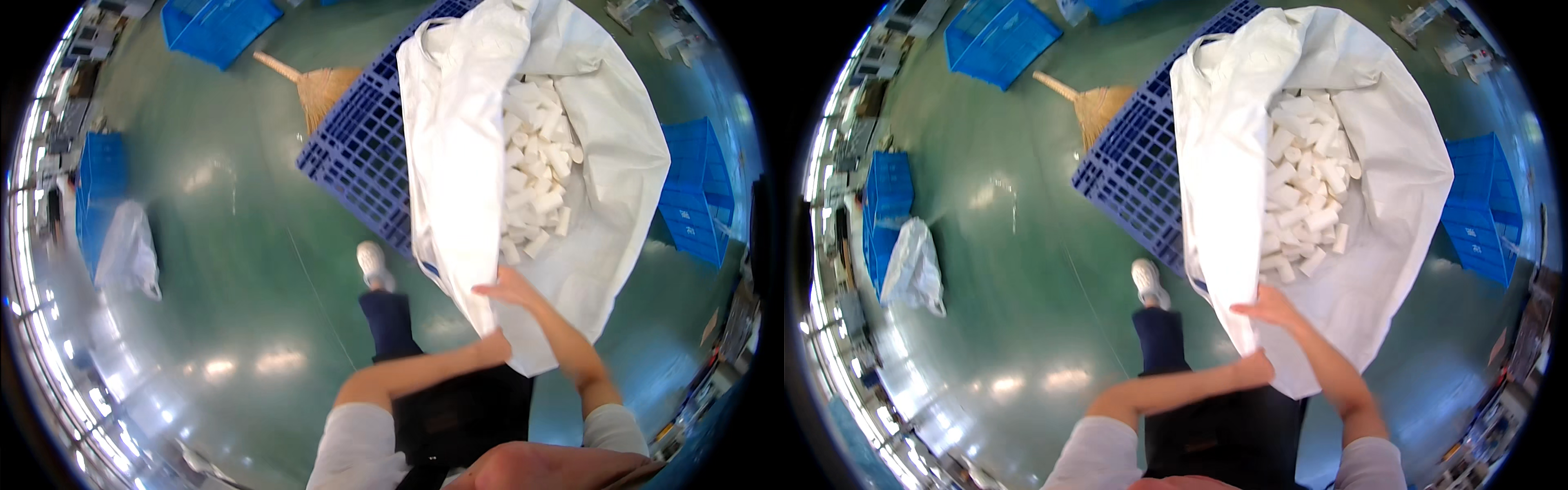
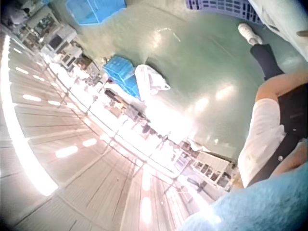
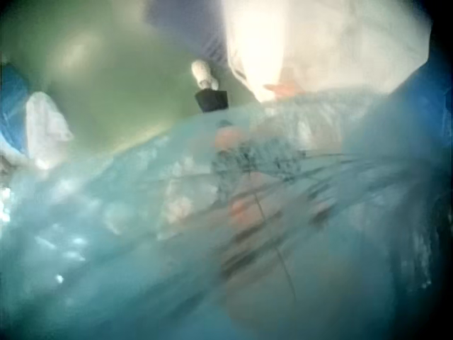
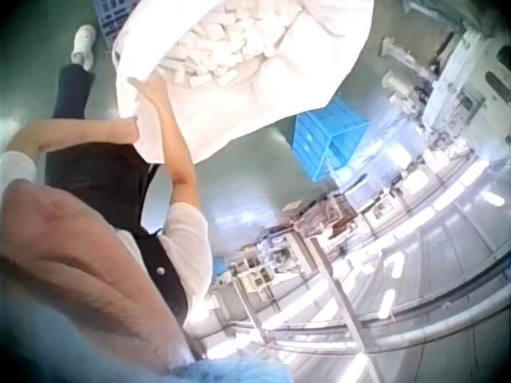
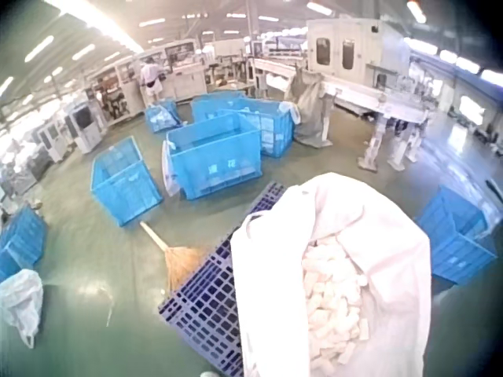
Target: The person removes white cylindrical objects from a plastic bag and places them onto a conveyor belt one by one. They then transfer the cylinders from a blue crate into a large white sack and move the sack to a different location.
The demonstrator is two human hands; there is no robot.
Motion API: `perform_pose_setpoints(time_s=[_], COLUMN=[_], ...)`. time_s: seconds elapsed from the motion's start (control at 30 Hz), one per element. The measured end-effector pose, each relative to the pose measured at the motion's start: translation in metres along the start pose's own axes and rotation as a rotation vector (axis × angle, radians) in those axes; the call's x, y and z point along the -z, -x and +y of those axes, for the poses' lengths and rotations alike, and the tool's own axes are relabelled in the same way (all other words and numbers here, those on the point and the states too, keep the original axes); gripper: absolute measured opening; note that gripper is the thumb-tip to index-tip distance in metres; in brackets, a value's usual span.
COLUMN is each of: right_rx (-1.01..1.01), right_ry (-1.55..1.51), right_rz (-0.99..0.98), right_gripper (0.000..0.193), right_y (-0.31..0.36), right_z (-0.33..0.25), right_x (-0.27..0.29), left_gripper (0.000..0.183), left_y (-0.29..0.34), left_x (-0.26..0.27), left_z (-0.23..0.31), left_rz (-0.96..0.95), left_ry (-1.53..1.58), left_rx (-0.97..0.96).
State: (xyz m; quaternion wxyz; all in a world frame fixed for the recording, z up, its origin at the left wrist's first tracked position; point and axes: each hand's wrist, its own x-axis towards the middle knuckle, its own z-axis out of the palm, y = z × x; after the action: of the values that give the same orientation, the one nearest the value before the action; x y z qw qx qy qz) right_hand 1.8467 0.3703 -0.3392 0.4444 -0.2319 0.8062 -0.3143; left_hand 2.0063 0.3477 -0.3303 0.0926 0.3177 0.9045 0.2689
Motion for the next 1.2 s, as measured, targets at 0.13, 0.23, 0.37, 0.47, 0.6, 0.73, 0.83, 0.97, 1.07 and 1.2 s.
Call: perform_pose_setpoints(time_s=[0.13,0.23,0.37,0.47,0.6,0.73,0.83,0.97,1.07,1.2], right_rx=[-0.194,-0.126,-0.059,-0.071,-0.094,-0.087,-0.054,-0.084,-0.224,-0.058], right_ry=[0.379,0.374,0.383,0.410,0.361,0.344,0.313,0.243,0.214,0.287], right_rz=[0.001,0.093,0.195,0.181,0.195,0.221,0.301,0.353,0.454,0.455], right_gripper=[0.039,0.038,0.032,0.025,0.018,0.012,0.010,0.010,0.010,0.009], right_y=[-0.042,-0.035,-0.031,-0.042,-0.046,-0.038,-0.042,-0.037,-0.049,-0.079], right_z=[-0.063,-0.076,-0.091,-0.110,-0.129,-0.130,-0.116,-0.118,-0.126,-0.199], right_x=[-0.095,-0.135,-0.155,-0.160,-0.175,-0.177,-0.183,-0.184,-0.157,-0.118], left_gripper=[0.014,0.018,0.016,0.022,0.046,0.048,0.034,0.008,0.004,0.005], left_y=[0.063,0.138,0.159,0.098,-0.001,-0.062,-0.091,-0.096,-0.069,0.009], left_x=[0.062,0.099,0.146,0.175,0.195,0.207,0.206,0.202,0.250,0.359], left_z=[-0.039,-0.100,-0.213,-0.284,-0.361,-0.395,-0.411,-0.438,-0.484,-0.548], left_rz=[0.232,-0.006,0.259,0.205,-0.009,-0.249,-0.349,-0.456,-0.311,-0.182], left_ry=[0.470,0.738,0.455,0.123,-0.401,-0.835,-0.850,-0.780,-0.610,-0.558], left_rx=[0.078,0.414,0.559,0.341,-0.023,-0.263,-0.510,-0.492,-0.355,-0.316])
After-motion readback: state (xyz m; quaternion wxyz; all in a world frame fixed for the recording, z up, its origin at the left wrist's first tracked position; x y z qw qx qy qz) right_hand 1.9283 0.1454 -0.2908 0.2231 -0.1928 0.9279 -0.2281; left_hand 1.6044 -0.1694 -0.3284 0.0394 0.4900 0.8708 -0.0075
